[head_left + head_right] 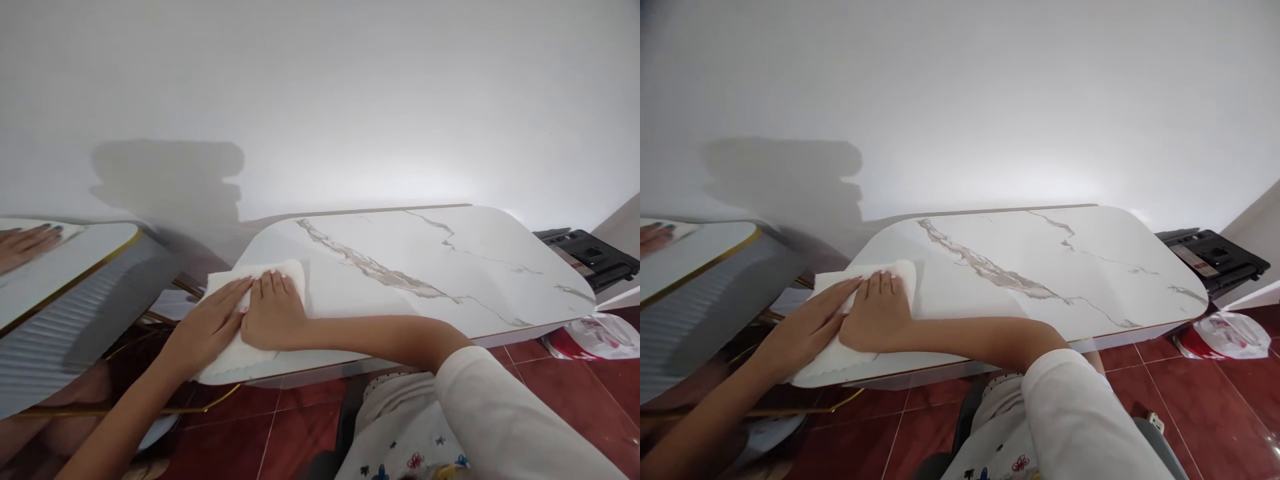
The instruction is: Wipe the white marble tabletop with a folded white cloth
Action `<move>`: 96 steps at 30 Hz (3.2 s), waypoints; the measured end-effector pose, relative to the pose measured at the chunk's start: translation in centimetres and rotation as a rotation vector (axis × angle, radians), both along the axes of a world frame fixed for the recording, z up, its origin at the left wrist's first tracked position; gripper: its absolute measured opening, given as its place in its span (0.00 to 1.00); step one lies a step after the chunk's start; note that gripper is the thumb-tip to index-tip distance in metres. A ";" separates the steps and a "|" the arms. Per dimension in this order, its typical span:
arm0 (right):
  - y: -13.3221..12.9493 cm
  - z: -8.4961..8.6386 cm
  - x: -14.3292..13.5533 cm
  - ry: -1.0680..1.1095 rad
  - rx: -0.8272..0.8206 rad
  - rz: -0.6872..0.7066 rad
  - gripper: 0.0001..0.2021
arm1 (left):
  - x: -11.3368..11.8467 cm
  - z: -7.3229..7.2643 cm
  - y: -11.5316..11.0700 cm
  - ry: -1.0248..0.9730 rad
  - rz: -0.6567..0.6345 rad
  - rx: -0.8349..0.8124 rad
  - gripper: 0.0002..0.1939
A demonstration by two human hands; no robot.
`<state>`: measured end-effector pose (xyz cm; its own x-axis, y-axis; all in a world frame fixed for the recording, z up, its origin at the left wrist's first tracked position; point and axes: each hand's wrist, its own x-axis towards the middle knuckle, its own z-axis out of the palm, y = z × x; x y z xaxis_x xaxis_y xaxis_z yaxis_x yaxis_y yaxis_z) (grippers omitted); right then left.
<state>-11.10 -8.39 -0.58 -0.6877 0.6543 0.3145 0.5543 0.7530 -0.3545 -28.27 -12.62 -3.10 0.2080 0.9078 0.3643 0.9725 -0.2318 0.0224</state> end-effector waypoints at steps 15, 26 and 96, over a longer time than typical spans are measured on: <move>-2.1 0.3 3.0 -0.037 0.006 0.150 0.28 | 3.5 0.1 -4.0 0.058 0.112 0.006 0.29; 6.7 -0.1 -0.9 -0.047 0.037 0.089 0.26 | 1.9 1.5 5.5 -0.031 0.185 -0.070 0.30; 7.7 -0.8 9.5 -0.065 0.108 0.137 0.26 | 12.2 0.5 6.0 -0.092 0.173 0.003 0.28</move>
<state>-1.62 -0.65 -1.36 -0.7894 0.5181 0.3294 0.4631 0.8547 -0.2344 -16.07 -6.58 -2.58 0.0143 0.9260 0.3773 0.9917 -0.0613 0.1129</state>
